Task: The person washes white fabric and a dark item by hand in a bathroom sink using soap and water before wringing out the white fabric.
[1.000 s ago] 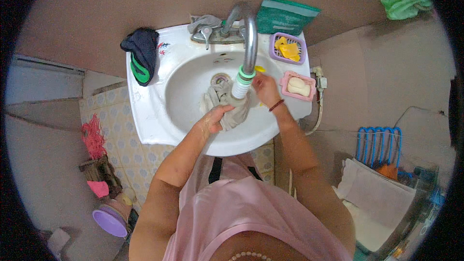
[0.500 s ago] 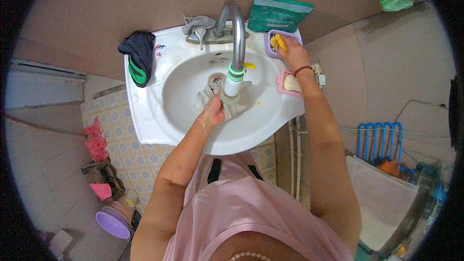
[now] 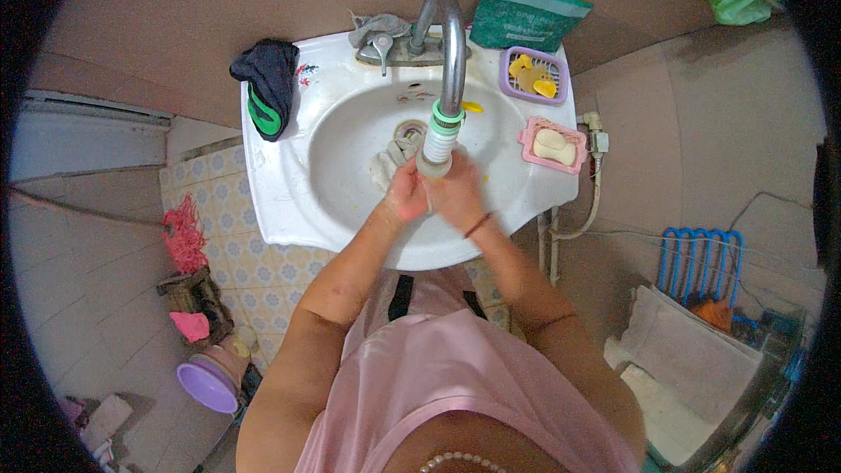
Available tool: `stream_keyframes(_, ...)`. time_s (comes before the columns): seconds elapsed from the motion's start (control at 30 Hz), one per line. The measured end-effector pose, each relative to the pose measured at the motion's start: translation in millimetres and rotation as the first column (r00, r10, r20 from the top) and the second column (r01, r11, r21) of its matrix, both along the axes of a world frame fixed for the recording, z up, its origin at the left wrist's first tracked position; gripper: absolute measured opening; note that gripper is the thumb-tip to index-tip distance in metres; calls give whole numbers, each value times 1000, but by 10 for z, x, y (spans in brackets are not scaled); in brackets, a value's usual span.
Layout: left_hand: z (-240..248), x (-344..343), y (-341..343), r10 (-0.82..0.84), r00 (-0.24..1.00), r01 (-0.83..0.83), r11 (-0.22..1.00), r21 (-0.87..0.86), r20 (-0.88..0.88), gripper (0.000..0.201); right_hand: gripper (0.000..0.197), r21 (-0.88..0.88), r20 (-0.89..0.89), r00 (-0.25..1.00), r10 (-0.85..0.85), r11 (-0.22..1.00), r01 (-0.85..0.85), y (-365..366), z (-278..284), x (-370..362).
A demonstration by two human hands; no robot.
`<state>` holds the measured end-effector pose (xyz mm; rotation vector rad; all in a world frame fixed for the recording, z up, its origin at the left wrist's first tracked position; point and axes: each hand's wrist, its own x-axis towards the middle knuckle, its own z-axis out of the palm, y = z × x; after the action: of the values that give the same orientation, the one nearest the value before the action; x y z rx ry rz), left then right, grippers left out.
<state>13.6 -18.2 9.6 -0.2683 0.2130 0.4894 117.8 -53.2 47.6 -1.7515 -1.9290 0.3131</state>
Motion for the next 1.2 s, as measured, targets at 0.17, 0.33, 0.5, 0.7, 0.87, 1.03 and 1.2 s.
stream_keyframes(0.17,-303,37,-338,-28,985,4,990,-144,-170,42,30,-303,84,937,-339,887,349,42,-484,-21)
stream_keyframes(0.33,-248,-41,-359,63,995,-66,997,-29,-78,44,28,-126,73,985,-159,978,167,-54,-214,-330)
stream_keyframes(0.5,-121,64,-304,14,982,-26,998,-59,-189,39,29,-212,155,972,-177,955,208,-137,-1049,-91)
stream_keyframes(0.7,-398,135,-313,-57,951,20,992,-124,-305,40,25,-412,-474,784,-400,888,204,149,-1398,568)
stream_keyframes(0.87,-145,-39,-190,78,974,-90,995,-46,-212,39,26,-464,-802,345,-488,872,154,212,-858,369)
stream_keyframes(1.03,96,-57,-209,17,839,31,996,79,-543,38,20,21,-221,922,-318,943,331,119,-247,-205)
stream_keyframes(1.2,235,-6,-100,3,391,539,810,231,-920,33,13,-426,-574,579,-579,815,392,181,-1076,189)
